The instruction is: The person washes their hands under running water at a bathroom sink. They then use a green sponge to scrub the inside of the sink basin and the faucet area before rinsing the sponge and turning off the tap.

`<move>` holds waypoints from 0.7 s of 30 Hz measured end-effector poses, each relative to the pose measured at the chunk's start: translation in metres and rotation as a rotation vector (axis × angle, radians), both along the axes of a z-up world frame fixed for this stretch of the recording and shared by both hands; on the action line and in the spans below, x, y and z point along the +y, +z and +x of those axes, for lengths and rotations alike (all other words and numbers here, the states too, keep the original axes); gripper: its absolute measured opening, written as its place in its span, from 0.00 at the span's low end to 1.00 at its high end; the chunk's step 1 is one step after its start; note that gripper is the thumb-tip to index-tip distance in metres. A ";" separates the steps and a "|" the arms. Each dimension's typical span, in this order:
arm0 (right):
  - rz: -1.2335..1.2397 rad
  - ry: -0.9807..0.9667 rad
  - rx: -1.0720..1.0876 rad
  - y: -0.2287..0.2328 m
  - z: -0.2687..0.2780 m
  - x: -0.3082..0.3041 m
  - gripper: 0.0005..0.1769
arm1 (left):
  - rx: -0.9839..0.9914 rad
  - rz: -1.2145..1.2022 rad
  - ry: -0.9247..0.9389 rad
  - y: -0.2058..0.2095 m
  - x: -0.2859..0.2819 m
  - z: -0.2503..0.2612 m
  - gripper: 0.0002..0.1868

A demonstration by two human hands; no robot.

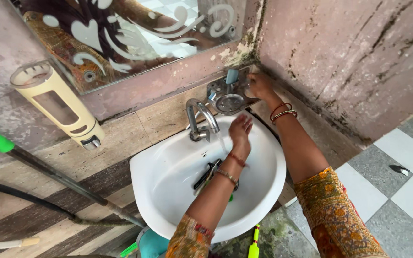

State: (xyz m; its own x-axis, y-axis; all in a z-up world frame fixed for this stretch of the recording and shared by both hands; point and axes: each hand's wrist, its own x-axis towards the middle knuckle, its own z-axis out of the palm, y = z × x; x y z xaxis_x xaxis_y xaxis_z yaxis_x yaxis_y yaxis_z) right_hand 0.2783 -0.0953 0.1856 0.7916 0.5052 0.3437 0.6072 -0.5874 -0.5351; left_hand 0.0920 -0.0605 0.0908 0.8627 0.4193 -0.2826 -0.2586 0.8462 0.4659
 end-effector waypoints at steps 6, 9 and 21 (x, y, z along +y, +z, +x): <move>-0.357 0.114 -0.314 -0.039 -0.022 0.011 0.22 | 0.105 -0.018 0.007 -0.055 0.049 -0.059 0.18; -0.410 0.177 -0.330 -0.037 -0.044 0.001 0.31 | 0.027 -0.128 -0.056 -0.084 0.060 -0.070 0.14; -0.632 0.202 -0.123 -0.031 -0.138 0.031 0.38 | 0.100 -0.219 -0.133 -0.132 0.040 -0.050 0.18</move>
